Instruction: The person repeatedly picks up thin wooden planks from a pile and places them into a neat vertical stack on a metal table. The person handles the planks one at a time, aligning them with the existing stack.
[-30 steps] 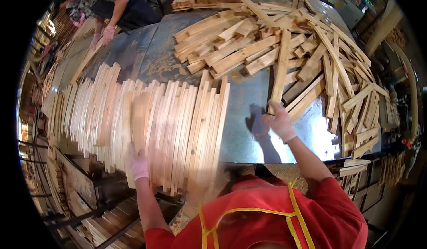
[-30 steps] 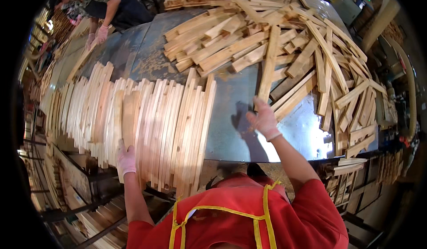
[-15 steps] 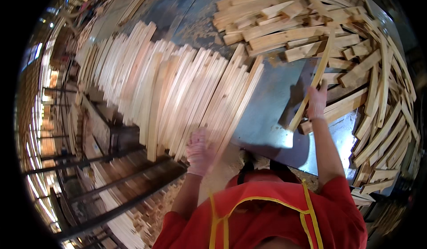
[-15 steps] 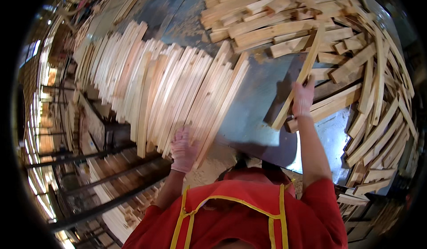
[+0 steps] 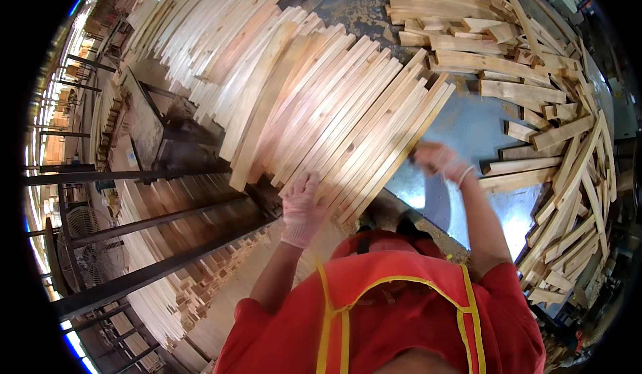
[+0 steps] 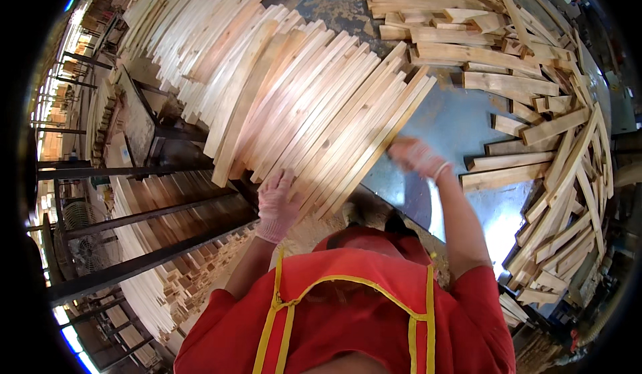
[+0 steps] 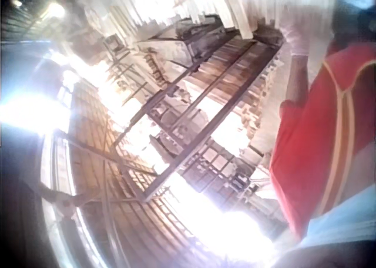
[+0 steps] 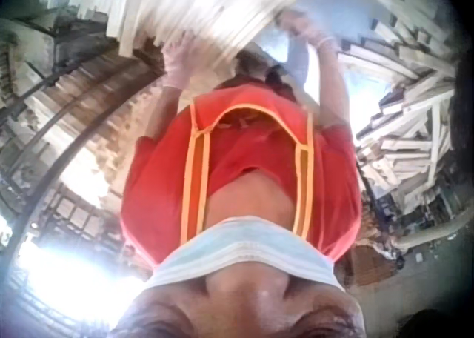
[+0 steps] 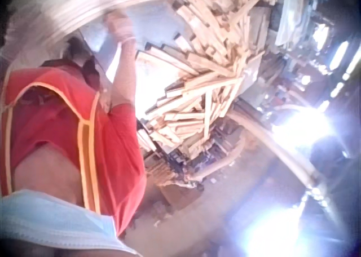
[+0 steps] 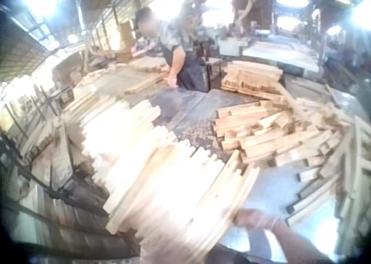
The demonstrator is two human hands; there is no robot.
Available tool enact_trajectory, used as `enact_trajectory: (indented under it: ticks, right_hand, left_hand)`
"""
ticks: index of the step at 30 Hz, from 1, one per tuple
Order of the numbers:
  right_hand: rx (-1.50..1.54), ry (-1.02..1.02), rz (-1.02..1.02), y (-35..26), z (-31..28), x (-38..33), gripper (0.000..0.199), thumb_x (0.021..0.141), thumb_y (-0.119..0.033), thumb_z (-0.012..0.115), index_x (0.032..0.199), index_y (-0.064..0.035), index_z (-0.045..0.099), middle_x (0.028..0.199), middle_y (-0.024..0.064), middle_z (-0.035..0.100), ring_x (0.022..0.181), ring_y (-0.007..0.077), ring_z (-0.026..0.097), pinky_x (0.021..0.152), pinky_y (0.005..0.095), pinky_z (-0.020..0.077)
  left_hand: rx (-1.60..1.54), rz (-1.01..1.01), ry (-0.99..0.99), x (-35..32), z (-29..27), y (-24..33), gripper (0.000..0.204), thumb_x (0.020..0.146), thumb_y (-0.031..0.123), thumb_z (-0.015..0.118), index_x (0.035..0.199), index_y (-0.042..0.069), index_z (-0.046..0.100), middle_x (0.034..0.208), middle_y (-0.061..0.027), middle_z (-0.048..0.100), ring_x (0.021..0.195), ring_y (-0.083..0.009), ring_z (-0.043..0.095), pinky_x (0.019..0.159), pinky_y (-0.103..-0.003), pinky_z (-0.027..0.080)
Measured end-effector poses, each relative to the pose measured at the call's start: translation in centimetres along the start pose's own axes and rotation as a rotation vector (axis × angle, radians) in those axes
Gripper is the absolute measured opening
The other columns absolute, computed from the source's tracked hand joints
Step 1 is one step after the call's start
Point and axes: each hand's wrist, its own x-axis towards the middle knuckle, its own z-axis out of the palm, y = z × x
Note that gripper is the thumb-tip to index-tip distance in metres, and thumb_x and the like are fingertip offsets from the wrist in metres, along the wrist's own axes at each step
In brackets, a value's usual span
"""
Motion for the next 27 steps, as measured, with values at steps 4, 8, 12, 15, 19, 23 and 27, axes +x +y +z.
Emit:
enact_trajectory:
  ticks: [4, 8, 12, 15, 19, 23, 27]
  right_hand:
    - [-0.010, 0.539, -0.052, -3.2, -8.4, 3.0, 0.058, 0.101, -0.039, 0.066, 0.146, -0.0034, 0.060, 0.123, 0.0125, 0.075, 0.107, 0.0194, 0.071, 0.092, 0.0335, 0.0568]
    - [-0.594, 0.983, -0.220, -4.6, -12.9, 10.2, 0.057, 0.101, -0.034, 0.065, 0.148, -0.0027, 0.058, 0.131, 0.0171, 0.072, 0.119, 0.0220, 0.069, 0.104, 0.0304, 0.0514]
    - [-0.261, 0.706, -0.180, -5.3, -16.6, 11.7, 0.057, 0.099, -0.030, 0.065, 0.148, -0.0014, 0.058, 0.130, 0.0190, 0.071, 0.119, 0.0220, 0.068, 0.107, 0.0286, 0.0479]
    - [0.258, 0.601, -0.365, -8.4, -14.0, 7.7, 0.057, 0.100, -0.024, 0.066, 0.150, 0.0002, 0.056, 0.126, 0.0138, 0.072, 0.111, 0.0190, 0.068, 0.102, 0.0304, 0.0510]
    - [0.597, 0.546, -0.228, -1.8, -5.8, 0.6, 0.052, 0.099, -0.015, 0.069, 0.148, -0.0016, 0.059, 0.107, 0.0042, 0.068, 0.092, 0.0148, 0.065, 0.089, 0.0331, 0.0560]
    - [0.284, 0.086, 0.211, -0.1, 4.7, -0.2, 0.111, 0.095, -0.047, 0.075, 0.168, 0.0031, 0.007, 0.103, 0.0156, 0.072, 0.071, 0.0244, 0.071, 0.070, 0.0389, 0.0598]
    - [0.057, 0.290, 0.174, 1.6, 11.1, 6.1, 0.116, 0.094, -0.042, 0.076, 0.163, 0.0060, -0.003, 0.107, 0.0243, 0.075, 0.081, 0.0281, 0.077, 0.068, 0.0393, 0.0602]
  left_hand:
    - [-0.041, 0.117, -0.027, 0.8, 2.5, 2.9, 0.062, 0.081, 0.015, 0.075, 0.140, 0.009, 0.062, 0.133, -0.0150, 0.066, 0.121, -0.0382, 0.062, 0.102, -0.051, 0.049]
    - [-0.071, 0.361, 0.023, 4.9, 5.0, 7.6, 0.047, 0.085, 0.020, 0.070, 0.130, 0.008, 0.066, 0.125, -0.0129, 0.067, 0.118, -0.0342, 0.064, 0.098, -0.049, 0.050]
    - [0.181, 0.264, -0.093, 8.3, 5.3, 11.7, 0.046, 0.094, 0.036, 0.067, 0.130, 0.008, 0.062, 0.121, -0.0086, 0.066, 0.113, -0.0298, 0.064, 0.094, -0.044, 0.049]
    - [0.151, 0.072, -0.222, 10.7, 5.2, 13.2, 0.049, 0.092, 0.043, 0.069, 0.126, 0.009, 0.067, 0.121, -0.0120, 0.069, 0.111, -0.0343, 0.067, 0.093, -0.050, 0.050]
    - [-0.041, 0.025, -0.212, 13.8, 5.9, 13.8, 0.047, 0.096, 0.043, 0.068, 0.124, 0.005, 0.069, 0.112, -0.0174, 0.072, 0.101, -0.0371, 0.070, 0.088, -0.049, 0.054]
    - [-0.282, -0.090, -0.197, 18.8, -1.5, 16.0, 0.035, 0.097, 0.038, 0.063, 0.115, 0.009, 0.071, 0.110, -0.0176, 0.071, 0.100, -0.0386, 0.070, 0.087, -0.051, 0.055]
    - [0.037, -0.227, -0.214, 21.5, -3.8, 11.3, 0.040, 0.094, 0.039, 0.066, 0.120, 0.008, 0.073, 0.115, -0.0190, 0.073, 0.107, -0.0390, 0.071, 0.091, -0.048, 0.056]
